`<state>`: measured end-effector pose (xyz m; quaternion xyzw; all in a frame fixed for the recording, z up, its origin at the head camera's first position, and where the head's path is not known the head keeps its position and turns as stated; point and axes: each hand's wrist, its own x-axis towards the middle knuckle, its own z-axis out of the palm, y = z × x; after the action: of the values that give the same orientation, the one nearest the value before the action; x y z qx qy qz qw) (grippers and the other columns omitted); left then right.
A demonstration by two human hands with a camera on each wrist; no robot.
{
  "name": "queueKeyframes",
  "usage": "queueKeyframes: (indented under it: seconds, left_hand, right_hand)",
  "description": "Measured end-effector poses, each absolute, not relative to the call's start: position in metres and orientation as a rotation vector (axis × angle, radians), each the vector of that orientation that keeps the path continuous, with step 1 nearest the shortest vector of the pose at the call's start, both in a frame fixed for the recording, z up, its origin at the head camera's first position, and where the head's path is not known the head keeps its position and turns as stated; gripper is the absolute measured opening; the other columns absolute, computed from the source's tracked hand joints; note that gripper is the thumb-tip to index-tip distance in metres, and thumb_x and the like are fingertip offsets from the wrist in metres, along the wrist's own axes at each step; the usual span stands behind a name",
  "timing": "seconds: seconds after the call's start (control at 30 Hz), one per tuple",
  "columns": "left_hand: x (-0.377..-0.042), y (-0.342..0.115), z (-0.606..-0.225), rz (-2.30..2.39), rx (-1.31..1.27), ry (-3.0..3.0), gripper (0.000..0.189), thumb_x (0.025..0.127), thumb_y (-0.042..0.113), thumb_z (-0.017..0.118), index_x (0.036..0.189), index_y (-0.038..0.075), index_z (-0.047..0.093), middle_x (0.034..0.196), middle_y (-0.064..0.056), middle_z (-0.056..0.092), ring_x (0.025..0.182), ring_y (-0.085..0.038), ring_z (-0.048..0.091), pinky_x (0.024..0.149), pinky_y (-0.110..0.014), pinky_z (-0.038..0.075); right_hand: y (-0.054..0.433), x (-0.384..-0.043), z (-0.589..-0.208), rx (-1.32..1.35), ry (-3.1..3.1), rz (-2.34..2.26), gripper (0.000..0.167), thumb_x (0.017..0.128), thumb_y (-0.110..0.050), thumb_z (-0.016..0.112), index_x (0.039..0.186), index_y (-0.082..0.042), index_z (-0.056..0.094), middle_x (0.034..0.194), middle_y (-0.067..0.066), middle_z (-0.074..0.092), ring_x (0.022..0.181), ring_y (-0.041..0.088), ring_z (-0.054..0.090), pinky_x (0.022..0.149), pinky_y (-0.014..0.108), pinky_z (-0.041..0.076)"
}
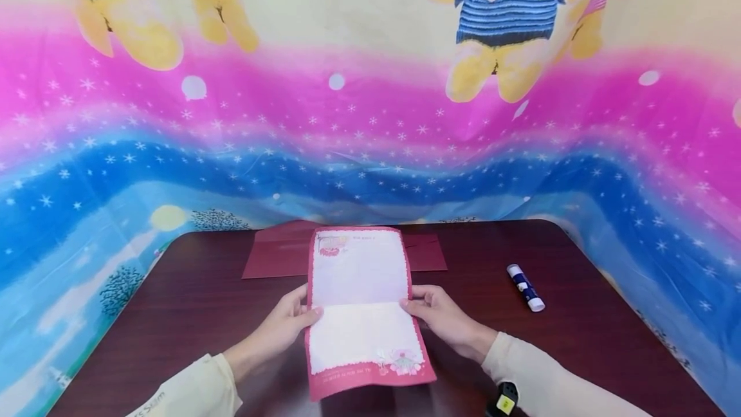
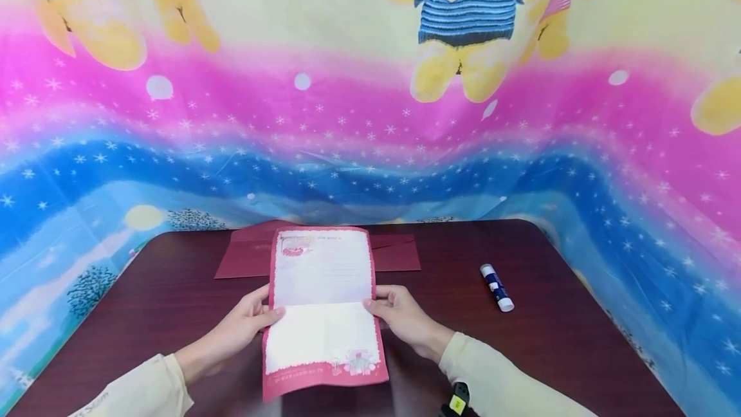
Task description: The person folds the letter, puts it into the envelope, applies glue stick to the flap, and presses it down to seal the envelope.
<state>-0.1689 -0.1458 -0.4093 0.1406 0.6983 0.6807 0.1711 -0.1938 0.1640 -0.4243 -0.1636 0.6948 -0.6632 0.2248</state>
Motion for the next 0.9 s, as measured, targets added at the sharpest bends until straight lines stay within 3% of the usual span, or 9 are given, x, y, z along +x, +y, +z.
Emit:
queueKeyframes:
  seconds: [0.1,0.17,0.33,0.4,0.47,0.6,0.7,0.77,0.9]
  left_hand:
    - [-0.168,-0.146,-0.409,1.967,0.353,1.876,0.054,0.104,0.010,0.048,0.151,-0.009,0.028,0.111,-0.009,0.074,0.096,-0.012,0.073,0.085,-0.033,0.060]
    - [-0.167,-0.147,-0.409,1.982,0.346,1.819,0.044,0.103,0.010,0.049,0.144,-0.004,0.043,0.110,-0.001,0.073,0.096,-0.010,0.071,0.084,-0.033,0.059]
    - [-0.166,-0.149,-0.406,1.979,0.370,1.772,0.030,0.100,0.010,0.052,0.124,0.008,0.070,0.119,0.003,0.071,0.105,-0.011,0.068,0.089,-0.033,0.056]
    - [-0.166,-0.150,-0.404,1.963,0.408,1.766,0.035,0.100,0.007,0.046,0.127,0.003,0.068,0.123,0.002,0.071,0.108,-0.012,0.068,0.090,-0.034,0.056]
    - [-0.166,-0.151,-0.402,1.929,0.475,1.774,0.041,0.098,0.004,0.040,0.130,-0.003,0.065,0.121,0.002,0.072,0.100,-0.012,0.070,0.085,-0.035,0.058]
    - [-0.166,-0.149,-0.401,1.842,0.582,1.893,0.042,0.102,0.008,0.035,0.126,-0.014,0.062,0.115,-0.005,0.075,0.082,-0.009,0.070,0.069,-0.030,0.059]
    - [-0.164,-0.144,-0.402,1.762,0.611,2.064,0.036,0.106,0.015,0.045,0.114,-0.015,0.065,0.106,-0.014,0.073,0.076,-0.008,0.067,0.062,-0.029,0.058]
    - [-0.163,-0.139,-0.404,1.716,0.610,2.158,0.028,0.104,0.015,0.053,0.109,-0.011,0.061,0.096,-0.018,0.071,0.072,-0.009,0.065,0.060,-0.031,0.058]
    - [-0.162,-0.130,-0.405,1.659,0.611,2.199,0.028,0.099,0.013,0.062,0.118,-0.002,0.050,0.081,-0.018,0.071,0.066,-0.010,0.064,0.059,-0.030,0.056]
  right_hand:
    - [0.169,-0.195,-0.423,-0.450,1.825,-1.870,0.045,0.105,-0.021,0.055,0.140,0.007,0.051,0.114,0.004,0.076,0.098,0.011,0.074,0.086,0.029,0.060]
    - [0.171,-0.195,-0.420,-0.432,1.744,-1.910,0.037,0.105,-0.020,0.054,0.135,0.001,0.058,0.110,0.000,0.077,0.095,0.010,0.074,0.084,0.028,0.060]
    - [0.175,-0.196,-0.413,-0.411,1.690,-1.945,0.027,0.105,-0.016,0.049,0.117,-0.018,0.073,0.113,-0.003,0.073,0.095,0.008,0.071,0.080,0.022,0.059]
    - [0.177,-0.196,-0.412,-0.421,1.736,-1.926,0.029,0.106,-0.019,0.045,0.116,-0.019,0.073,0.117,-0.004,0.070,0.100,0.009,0.068,0.084,0.020,0.055]
    - [0.177,-0.197,-0.410,-0.393,1.762,-1.905,0.033,0.108,-0.026,0.040,0.112,-0.019,0.072,0.115,-0.002,0.069,0.102,0.010,0.067,0.086,0.021,0.054]
    - [0.177,-0.199,-0.410,-0.375,1.893,-1.830,0.030,0.107,-0.031,0.048,0.111,-0.012,0.070,0.108,0.000,0.069,0.093,0.013,0.065,0.077,0.025,0.056]
    - [0.175,-0.200,-0.411,-0.458,2.060,-1.728,0.023,0.102,-0.023,0.060,0.115,-0.005,0.067,0.103,0.004,0.072,0.085,0.014,0.067,0.071,0.027,0.058]
    - [0.174,-0.200,-0.411,-0.548,2.098,-1.692,0.024,0.101,-0.014,0.061,0.121,-0.001,0.062,0.107,0.010,0.071,0.089,0.017,0.070,0.076,0.031,0.061]
    - [0.170,-0.200,-0.409,-0.658,2.052,-1.670,0.038,0.102,-0.007,0.057,0.139,-0.005,0.052,0.117,0.021,0.070,0.096,0.021,0.073,0.079,0.038,0.063]
